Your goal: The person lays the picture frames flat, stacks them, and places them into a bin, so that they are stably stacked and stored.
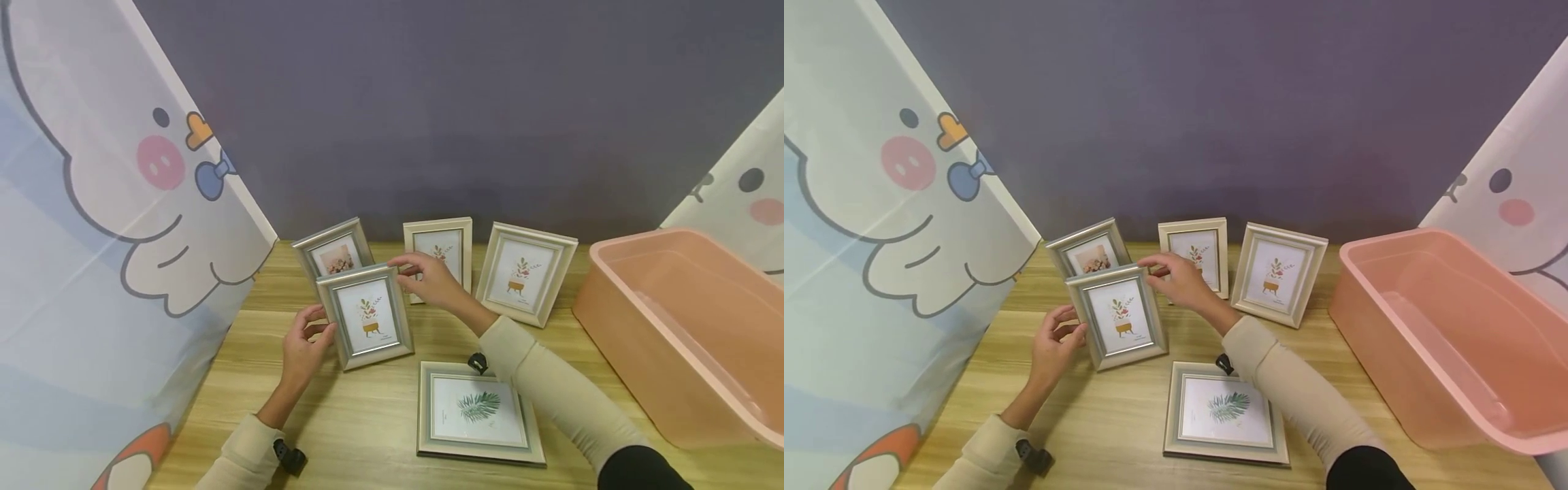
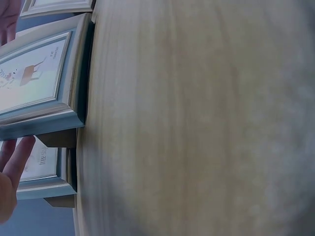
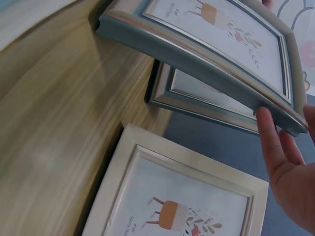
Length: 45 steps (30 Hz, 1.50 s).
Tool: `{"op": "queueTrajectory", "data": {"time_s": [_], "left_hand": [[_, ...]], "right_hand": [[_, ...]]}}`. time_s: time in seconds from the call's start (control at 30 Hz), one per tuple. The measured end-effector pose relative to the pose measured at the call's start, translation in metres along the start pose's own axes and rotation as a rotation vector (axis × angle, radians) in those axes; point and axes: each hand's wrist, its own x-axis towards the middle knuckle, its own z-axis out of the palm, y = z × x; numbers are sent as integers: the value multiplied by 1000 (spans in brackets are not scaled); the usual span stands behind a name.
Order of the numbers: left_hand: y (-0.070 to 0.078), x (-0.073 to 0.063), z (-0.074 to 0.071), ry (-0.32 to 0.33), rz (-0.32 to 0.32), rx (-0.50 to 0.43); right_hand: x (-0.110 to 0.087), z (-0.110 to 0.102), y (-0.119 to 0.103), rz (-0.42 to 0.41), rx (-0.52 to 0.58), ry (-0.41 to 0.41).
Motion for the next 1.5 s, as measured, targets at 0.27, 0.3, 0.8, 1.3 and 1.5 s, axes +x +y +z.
{"op": "queueTrajectory", "data": {"time_s": [0.27, 0.3, 0.8, 1.3, 1.5], "left_hand": [[1, 0, 0, -19, 34, -17], [1, 0, 0, -15, 27, -14], [1, -4, 0, -9, -21, 53], [-1, -7, 5, -13, 63, 87], [7, -5, 6, -13, 63, 94]], "right_hand": [[1, 6, 1, 57, 37, 34], [1, 7, 1, 61, 44, 37], [-1, 16, 5, 85, 63, 35], [-4, 15, 5, 82, 16, 69], [-5, 9, -1, 60, 46, 81]]}}
